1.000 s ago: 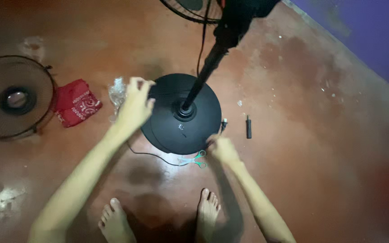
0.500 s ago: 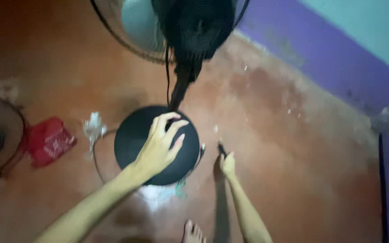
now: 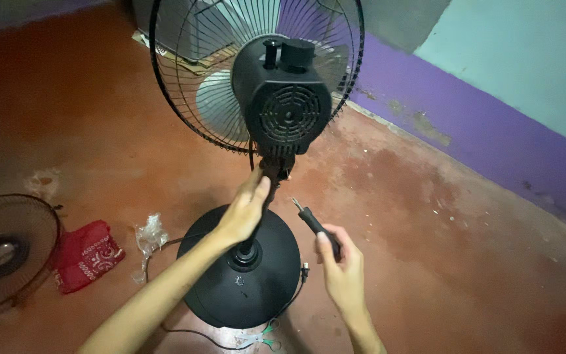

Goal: The person uses scissors to cut plastic wrap from the fan stand and then uses a screwdriver to tighten screws on the fan neck. The fan head is adjusted during the process.

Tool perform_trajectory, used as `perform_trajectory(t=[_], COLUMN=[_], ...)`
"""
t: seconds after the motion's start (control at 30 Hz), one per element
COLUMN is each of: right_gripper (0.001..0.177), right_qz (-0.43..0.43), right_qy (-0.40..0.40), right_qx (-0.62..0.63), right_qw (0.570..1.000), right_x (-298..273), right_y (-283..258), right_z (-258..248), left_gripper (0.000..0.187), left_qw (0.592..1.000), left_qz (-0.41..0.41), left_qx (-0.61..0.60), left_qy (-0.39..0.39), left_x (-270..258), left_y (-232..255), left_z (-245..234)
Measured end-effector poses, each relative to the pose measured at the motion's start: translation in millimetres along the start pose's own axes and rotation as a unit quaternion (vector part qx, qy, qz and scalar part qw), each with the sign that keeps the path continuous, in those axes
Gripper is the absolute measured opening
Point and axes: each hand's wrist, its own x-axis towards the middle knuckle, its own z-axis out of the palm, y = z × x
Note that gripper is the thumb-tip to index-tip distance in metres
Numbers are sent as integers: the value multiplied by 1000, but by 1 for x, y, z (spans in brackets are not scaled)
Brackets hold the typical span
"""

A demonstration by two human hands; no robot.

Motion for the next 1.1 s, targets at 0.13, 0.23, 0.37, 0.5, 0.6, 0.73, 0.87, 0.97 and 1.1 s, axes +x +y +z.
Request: perform_trajectory(t=[0.13, 0.23, 0.37, 0.5, 0.6, 0.73, 0.87, 0.97, 1.1], right_gripper=[20, 21, 21, 22, 22, 22, 21, 21, 21], right_qz=[-13, -26, -84, -79, -95, -115, -117, -87, -90], right_qy=[44, 40, 34, 20, 25, 39, 42, 39, 51], right_qx=[-86, -146, -164, -175, -196, -178, -177, -177, -158], right_qw=[995, 988, 982, 981, 976, 977, 976, 980, 982], right_x=[-1, 1, 1, 2, 3, 1, 0, -1, -5], right_y=[-45, -54, -53, -47, -45, -41, -36, -34, -37], right_z=[22, 31, 39, 46, 46, 47, 50, 51, 52], left_gripper=[42, 55, 70, 73, 75, 75, 75, 75, 73], left_qw=[998, 993, 975, 977, 976, 976, 975, 975, 971], left_qz=[49, 48, 71, 56, 62, 62, 45, 51, 34], left_qx=[-40, -110, -197, -196, -195, -193, -206, -201, -225], left_qy=[8, -20, -73, -67, -80, -78, -73, -77, -76], left_x=[13, 21, 31, 36, 39, 40, 39, 38, 38], left_y=[-23, -44, -68, -84, -85, -80, -76, -75, -72], left_z=[9, 11, 12, 14, 15, 14, 13, 13, 14])
